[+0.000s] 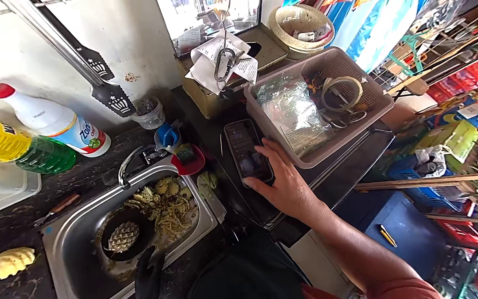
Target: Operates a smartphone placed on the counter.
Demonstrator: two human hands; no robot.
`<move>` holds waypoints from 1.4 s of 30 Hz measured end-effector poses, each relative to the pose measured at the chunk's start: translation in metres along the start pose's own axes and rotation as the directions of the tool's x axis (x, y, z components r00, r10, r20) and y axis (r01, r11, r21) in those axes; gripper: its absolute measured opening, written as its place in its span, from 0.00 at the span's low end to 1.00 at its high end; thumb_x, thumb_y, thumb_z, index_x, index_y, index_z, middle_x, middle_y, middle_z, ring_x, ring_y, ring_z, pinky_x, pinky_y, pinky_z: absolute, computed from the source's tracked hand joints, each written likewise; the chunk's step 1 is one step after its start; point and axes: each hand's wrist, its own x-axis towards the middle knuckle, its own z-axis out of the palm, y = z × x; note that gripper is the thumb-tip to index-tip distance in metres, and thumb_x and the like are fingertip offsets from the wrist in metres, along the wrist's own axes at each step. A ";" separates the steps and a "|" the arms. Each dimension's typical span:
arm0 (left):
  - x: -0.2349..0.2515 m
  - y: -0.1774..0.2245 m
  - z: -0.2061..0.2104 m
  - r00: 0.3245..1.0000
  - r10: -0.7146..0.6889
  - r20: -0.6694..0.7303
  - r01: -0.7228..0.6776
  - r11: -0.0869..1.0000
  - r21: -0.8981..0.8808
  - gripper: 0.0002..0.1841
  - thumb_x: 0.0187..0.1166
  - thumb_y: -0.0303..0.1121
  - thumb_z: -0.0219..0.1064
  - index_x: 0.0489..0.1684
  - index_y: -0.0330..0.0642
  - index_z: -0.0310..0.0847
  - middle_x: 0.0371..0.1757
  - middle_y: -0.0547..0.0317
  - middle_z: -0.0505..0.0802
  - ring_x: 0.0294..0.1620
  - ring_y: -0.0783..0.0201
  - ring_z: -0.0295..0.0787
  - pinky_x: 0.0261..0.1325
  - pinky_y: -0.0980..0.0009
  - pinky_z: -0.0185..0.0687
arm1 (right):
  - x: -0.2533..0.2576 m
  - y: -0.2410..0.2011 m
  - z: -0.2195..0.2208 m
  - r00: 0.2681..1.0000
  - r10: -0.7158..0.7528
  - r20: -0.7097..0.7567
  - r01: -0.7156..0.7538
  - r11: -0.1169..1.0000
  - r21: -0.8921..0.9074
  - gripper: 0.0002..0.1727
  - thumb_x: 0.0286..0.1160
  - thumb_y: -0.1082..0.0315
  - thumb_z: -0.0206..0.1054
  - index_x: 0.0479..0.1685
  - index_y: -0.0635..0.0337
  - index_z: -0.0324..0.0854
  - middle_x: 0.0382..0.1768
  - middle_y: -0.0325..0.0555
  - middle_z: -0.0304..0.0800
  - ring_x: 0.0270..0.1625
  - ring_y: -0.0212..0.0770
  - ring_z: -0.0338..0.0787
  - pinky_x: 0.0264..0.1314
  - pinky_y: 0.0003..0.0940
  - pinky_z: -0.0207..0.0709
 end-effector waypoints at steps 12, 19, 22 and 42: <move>-0.001 -0.005 0.000 1.000 0.019 -0.020 -0.020 0.998 -0.055 0.31 0.73 0.48 0.70 0.76 0.47 0.77 0.82 0.53 0.78 0.80 0.61 0.75 0.69 0.57 0.84 | 0.058 -0.034 0.016 0.974 0.224 0.042 -0.211 0.956 -0.204 0.56 0.72 0.28 0.65 0.92 0.58 0.54 0.88 0.58 0.61 0.86 0.52 0.71 0.81 0.52 0.74; -0.001 -0.006 -0.004 0.998 0.057 0.002 -0.057 0.997 -0.059 0.29 0.73 0.47 0.71 0.75 0.46 0.79 0.83 0.51 0.77 0.83 0.59 0.72 0.73 0.57 0.80 | 0.061 -0.038 0.020 0.978 0.210 0.008 -0.203 0.956 -0.213 0.57 0.65 0.35 0.77 0.92 0.54 0.54 0.84 0.57 0.66 0.80 0.54 0.77 0.74 0.53 0.79; -0.002 -0.004 -0.004 0.998 0.061 0.010 -0.060 0.997 -0.055 0.30 0.73 0.47 0.70 0.75 0.44 0.78 0.82 0.49 0.77 0.83 0.57 0.71 0.75 0.55 0.78 | 0.059 -0.037 0.019 0.976 0.220 0.009 -0.214 0.959 -0.185 0.56 0.67 0.35 0.76 0.92 0.54 0.55 0.86 0.56 0.64 0.82 0.52 0.74 0.77 0.52 0.77; -0.013 0.042 -0.009 0.997 -0.062 0.036 0.064 0.996 -0.060 0.32 0.75 0.44 0.73 0.78 0.40 0.75 0.82 0.46 0.76 0.75 0.60 0.80 0.66 0.62 0.84 | 0.069 -0.045 0.032 0.952 0.303 -0.035 -0.293 0.875 -0.385 0.54 0.73 0.28 0.64 0.85 0.67 0.64 0.79 0.61 0.70 0.81 0.59 0.74 0.75 0.55 0.77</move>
